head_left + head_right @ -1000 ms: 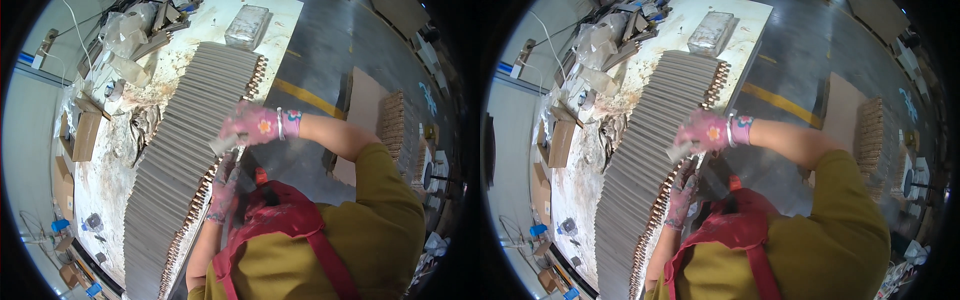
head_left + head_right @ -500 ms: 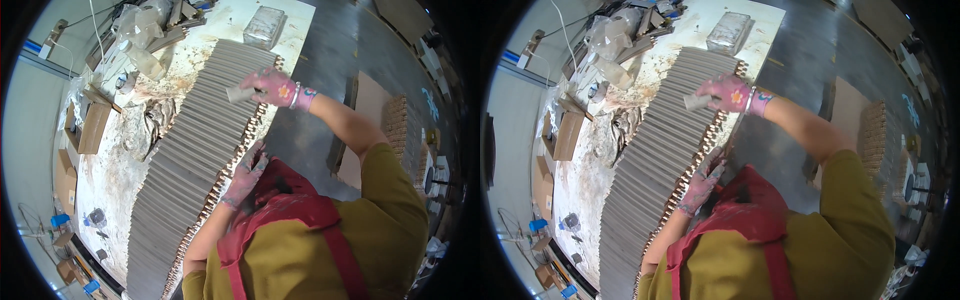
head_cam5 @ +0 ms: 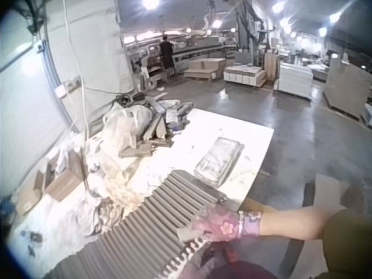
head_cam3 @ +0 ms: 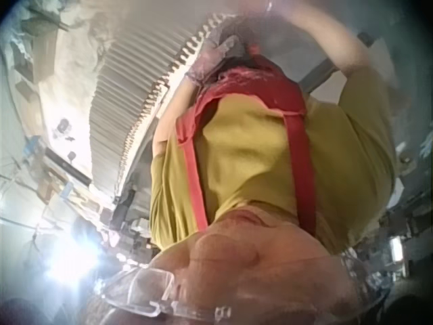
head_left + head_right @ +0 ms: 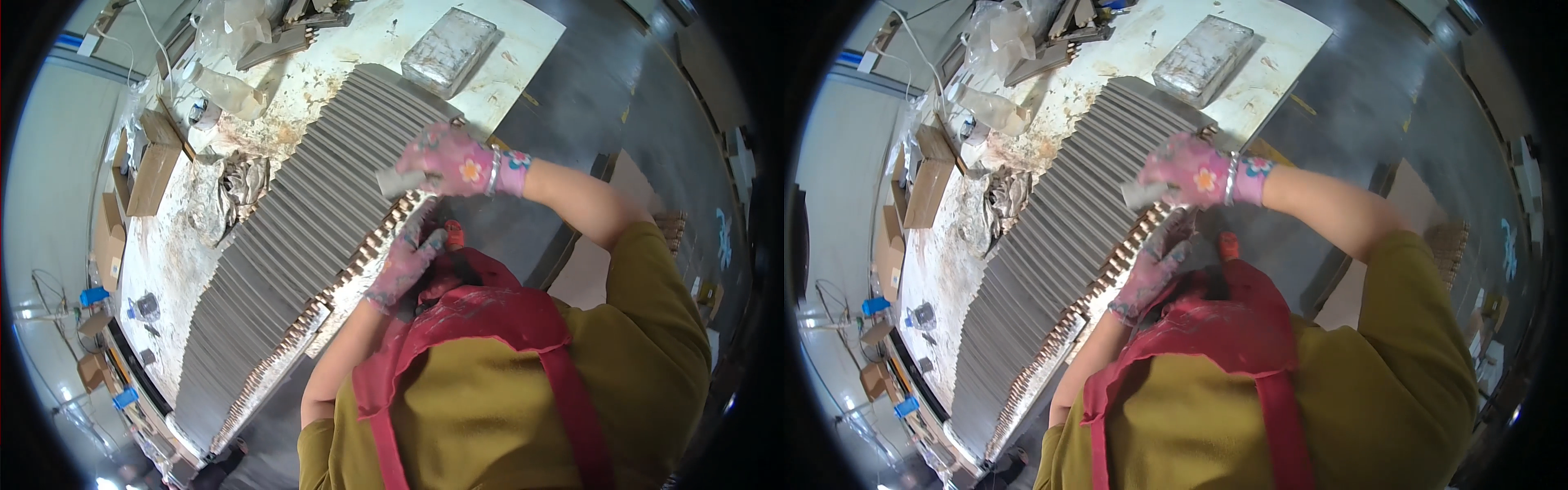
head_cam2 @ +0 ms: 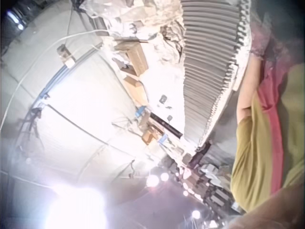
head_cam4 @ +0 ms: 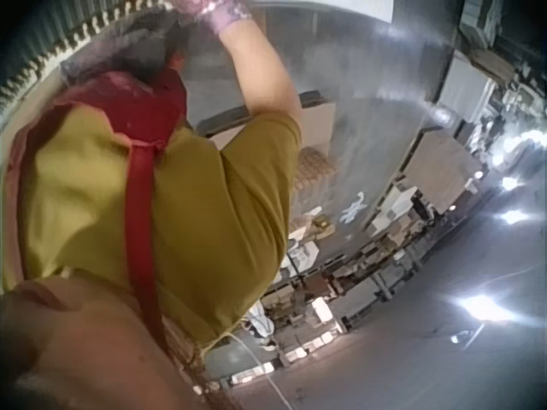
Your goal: The person manipulates a small connector piece with both hands and then uses a sanding block to rub the top surface of a long row of slats, moving the block back and forth along the row.
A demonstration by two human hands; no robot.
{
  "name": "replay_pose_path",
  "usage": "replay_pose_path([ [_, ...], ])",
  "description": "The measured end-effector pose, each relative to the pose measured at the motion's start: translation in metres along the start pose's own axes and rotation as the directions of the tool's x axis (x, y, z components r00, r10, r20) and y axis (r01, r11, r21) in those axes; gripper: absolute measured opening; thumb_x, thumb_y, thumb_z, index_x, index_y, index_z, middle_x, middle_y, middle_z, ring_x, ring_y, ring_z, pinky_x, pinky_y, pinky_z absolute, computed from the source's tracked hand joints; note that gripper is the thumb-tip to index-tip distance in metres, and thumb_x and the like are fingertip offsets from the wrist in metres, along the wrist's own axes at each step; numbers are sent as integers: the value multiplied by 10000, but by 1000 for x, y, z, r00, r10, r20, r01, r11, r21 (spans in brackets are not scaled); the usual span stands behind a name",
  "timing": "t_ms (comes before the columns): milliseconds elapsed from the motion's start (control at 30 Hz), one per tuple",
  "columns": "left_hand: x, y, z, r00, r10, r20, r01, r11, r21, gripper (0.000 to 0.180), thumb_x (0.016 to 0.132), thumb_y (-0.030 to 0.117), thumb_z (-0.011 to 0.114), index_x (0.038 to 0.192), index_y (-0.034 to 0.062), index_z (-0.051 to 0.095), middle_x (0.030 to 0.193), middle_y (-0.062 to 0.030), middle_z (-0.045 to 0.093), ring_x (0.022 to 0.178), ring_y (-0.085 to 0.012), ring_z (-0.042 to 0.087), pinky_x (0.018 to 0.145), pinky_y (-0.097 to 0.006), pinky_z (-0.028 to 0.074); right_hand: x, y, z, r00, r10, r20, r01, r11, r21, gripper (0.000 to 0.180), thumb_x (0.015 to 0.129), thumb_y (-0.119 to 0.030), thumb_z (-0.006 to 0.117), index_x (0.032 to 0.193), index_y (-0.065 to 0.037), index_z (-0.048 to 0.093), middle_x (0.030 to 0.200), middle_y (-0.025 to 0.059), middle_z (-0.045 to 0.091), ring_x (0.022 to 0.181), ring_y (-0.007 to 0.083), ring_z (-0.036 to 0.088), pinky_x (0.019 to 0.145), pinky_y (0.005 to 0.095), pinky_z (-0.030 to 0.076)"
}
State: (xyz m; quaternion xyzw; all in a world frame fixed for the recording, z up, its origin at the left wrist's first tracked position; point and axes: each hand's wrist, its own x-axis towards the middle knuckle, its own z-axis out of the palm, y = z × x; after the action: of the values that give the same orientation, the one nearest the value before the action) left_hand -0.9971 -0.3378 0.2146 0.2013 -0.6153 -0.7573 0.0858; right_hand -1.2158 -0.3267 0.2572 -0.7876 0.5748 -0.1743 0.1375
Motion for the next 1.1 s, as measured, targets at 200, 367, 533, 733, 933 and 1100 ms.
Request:
replay_pose_path([
  [200, 16, 6, 14, 993, -81, -91, 67, 987, -143, 571, 971, 131, 525, 1446, -46, 263, 1484, -142, 365, 1368, -233, 358, 1126, -340, 273, 8, 28, -31, 998, 57, -17, -54, 989, 139, 404, 835, -266, 643, 1231, -220, 584, 1256, 23, 579, 1180, 212, 509, 1095, 433, 251],
  [367, 32, 12, 16, 984, -121, -135, 98, 982, -164, 556, 963, 136, 547, 1450, 16, 309, 1406, -119, 451, 1262, -199, 456, 1070, -323, 350, -8, 30, -2, 988, -127, -92, 127, 992, -5, 389, 771, -310, 687, 1151, -261, 617, 1160, 47, 602, 1060, 290, 561, 1006, 471, 365],
  [533, 39, 2, 21, 980, -107, -168, 107, 994, -8, 465, 949, 181, 581, 1351, -18, 459, 1341, -114, 514, 1217, -202, 491, 1047, -326, 371, -6, 72, -36, 993, 17, -120, -11, 999, 50, 369, 811, -301, 653, 1175, -265, 611, 1125, 25, 632, 1051, 282, 587, 1039, 448, 340],
  [733, 59, 16, 24, 989, -22, -145, 25, 1000, 16, 476, 935, 167, 579, 1365, 5, 455, 1360, -142, 489, 1253, -222, 464, 1065, -332, 354, -30, 74, -47, 1000, -1, -16, 2, 998, 61, 382, 812, -243, 681, 1184, -197, 604, 1153, 24, 625, 1122, 240, 564, 1055, 459, 335],
  [933, 70, 9, 27, 984, -46, -175, 55, 997, 47, 446, 945, 128, 554, 1359, -7, 456, 1388, -155, 466, 1293, -226, 439, 1091, -327, 341, -28, 81, -56, 979, 121, -166, -102, 987, 122, 383, 768, -170, 720, 1143, -186, 645, 1128, 30, 640, 1146, 224, 552, 1068, 427, 351],
  [1100, 68, 13, 28, 984, -42, -175, 30, 997, -72, 450, 963, 127, 547, 1370, -26, 429, 1407, -133, 447, 1286, -204, 439, 1088, -316, 349, -36, 77, -78, 997, -30, 71, 23, 995, 97, 410, 755, -148, 737, 1152, -192, 644, 1141, -1, 637, 1131, 210, 553, 1051, 422, 369],
])
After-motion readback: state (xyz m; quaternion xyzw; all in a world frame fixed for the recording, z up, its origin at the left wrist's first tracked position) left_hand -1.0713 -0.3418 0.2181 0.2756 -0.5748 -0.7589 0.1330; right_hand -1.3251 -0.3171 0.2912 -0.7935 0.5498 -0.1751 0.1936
